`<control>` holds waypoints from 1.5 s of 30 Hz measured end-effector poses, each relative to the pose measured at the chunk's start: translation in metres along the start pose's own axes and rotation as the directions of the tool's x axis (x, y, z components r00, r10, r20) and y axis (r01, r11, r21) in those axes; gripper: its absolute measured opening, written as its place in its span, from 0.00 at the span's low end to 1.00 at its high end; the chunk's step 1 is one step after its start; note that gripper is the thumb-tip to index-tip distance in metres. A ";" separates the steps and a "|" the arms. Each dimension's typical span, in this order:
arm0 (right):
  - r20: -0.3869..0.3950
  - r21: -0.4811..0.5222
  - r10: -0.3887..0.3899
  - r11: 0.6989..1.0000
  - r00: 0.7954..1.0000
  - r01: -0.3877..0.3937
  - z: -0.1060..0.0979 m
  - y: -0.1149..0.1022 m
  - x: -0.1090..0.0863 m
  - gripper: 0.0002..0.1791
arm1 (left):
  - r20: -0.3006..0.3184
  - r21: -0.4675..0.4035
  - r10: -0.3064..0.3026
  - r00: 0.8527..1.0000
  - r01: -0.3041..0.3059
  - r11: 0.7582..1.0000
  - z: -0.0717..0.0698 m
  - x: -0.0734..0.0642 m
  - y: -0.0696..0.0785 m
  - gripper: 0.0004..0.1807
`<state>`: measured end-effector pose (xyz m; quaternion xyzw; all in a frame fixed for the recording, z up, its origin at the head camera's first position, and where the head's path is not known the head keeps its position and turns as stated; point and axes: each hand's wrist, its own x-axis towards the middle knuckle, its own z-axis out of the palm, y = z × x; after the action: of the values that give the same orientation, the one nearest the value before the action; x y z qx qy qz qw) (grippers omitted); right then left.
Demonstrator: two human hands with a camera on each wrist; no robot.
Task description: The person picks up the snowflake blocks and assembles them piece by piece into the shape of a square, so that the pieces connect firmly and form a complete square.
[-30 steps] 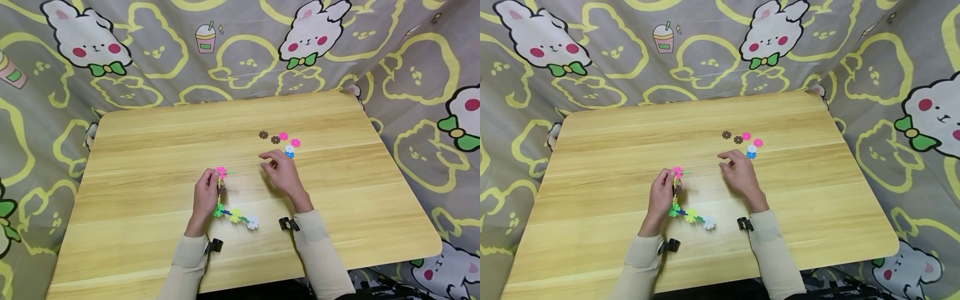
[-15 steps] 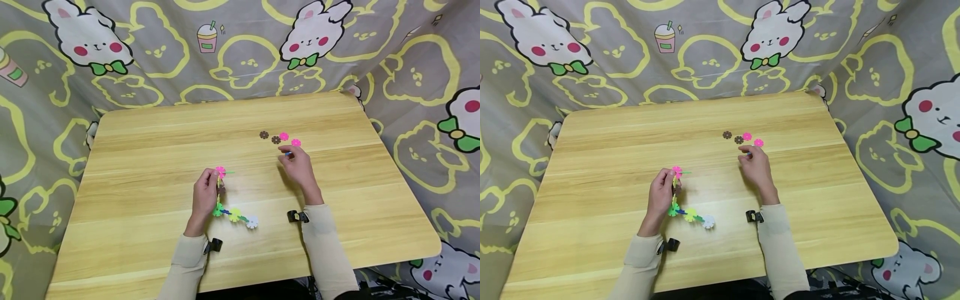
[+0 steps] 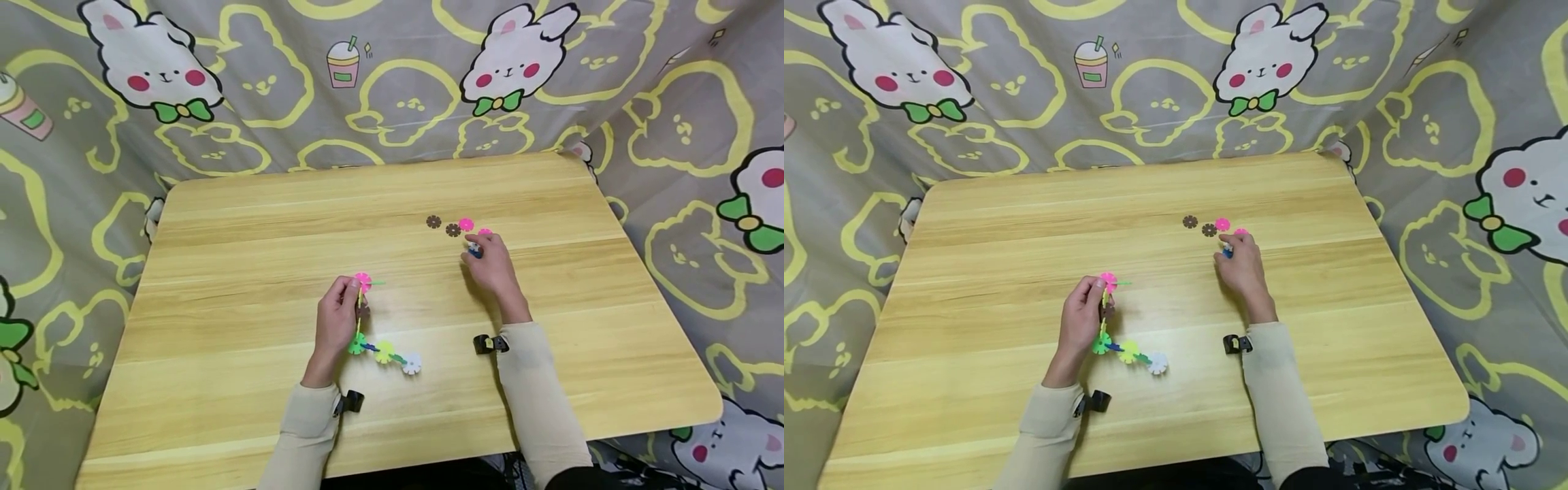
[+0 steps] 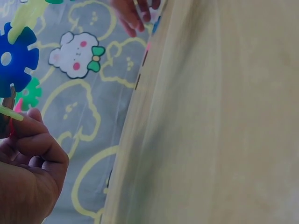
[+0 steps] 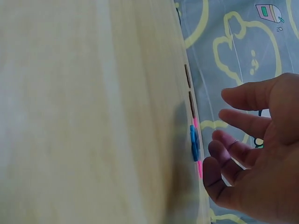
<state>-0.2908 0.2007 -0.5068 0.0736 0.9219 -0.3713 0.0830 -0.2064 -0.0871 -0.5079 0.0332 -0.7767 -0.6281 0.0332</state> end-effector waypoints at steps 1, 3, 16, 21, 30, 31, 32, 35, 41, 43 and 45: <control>0.009 -0.009 0.000 1.000 1.000 0.000 0.000 0.000 0.001 0.29 | 0.000 -0.004 0.004 1.000 -0.004 1.000 0.000 0.000 0.000 0.18; 0.019 -0.024 0.001 1.000 1.000 -0.001 0.001 0.001 0.003 0.30 | 0.000 -0.009 0.008 1.000 -0.008 1.000 0.000 0.000 0.000 0.18; 0.021 -0.126 0.007 0.992 1.000 -0.004 0.000 0.002 0.010 0.30 | 0.020 -0.027 -0.032 0.999 0.032 0.999 -0.002 0.000 0.001 0.18; 0.031 -0.148 0.020 0.989 0.999 -0.015 -0.001 0.005 0.011 0.28 | 0.032 -0.013 -0.061 0.998 0.062 0.998 -0.003 -0.003 0.016 0.16; -0.006 -0.152 0.046 0.987 0.999 -0.047 -0.001 0.007 0.013 0.20 | 0.030 0.015 -0.077 0.997 0.077 0.997 -0.004 -0.005 0.028 0.16; -0.008 -0.149 0.046 0.988 0.999 -0.047 -0.001 0.006 0.013 0.19 | 0.029 0.017 -0.083 0.996 0.083 0.996 -0.004 -0.004 0.023 0.16; -0.010 -0.144 0.047 0.989 0.999 -0.047 -0.001 0.006 0.013 0.19 | 0.028 0.016 -0.085 0.996 0.085 0.996 -0.003 -0.002 0.018 0.16; -0.006 -0.144 0.038 0.989 0.999 -0.038 -0.001 0.005 0.013 0.20 | 0.023 0.007 -0.076 0.997 0.076 0.997 -0.001 0.001 0.005 0.17; 0.007 -0.131 0.050 0.990 0.999 -0.049 -0.002 0.006 0.012 0.24 | 0.010 -0.004 -0.037 0.999 0.037 0.999 -0.001 -0.001 0.002 0.19; 0.004 -0.136 0.052 0.989 0.999 -0.051 -0.002 0.007 0.012 0.23 | 0.009 -0.003 -0.029 1.000 0.029 1.000 -0.001 -0.001 0.002 0.19; 0.003 -0.142 0.046 0.989 0.999 -0.045 -0.002 0.008 0.011 0.21 | 0.005 0.002 -0.023 1.000 0.023 1.000 -0.001 -0.001 0.002 0.19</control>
<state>-0.3005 0.2088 -0.5128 0.0875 0.9438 -0.3029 0.0994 -0.2052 -0.0871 -0.5060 0.0406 -0.7770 -0.6278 0.0242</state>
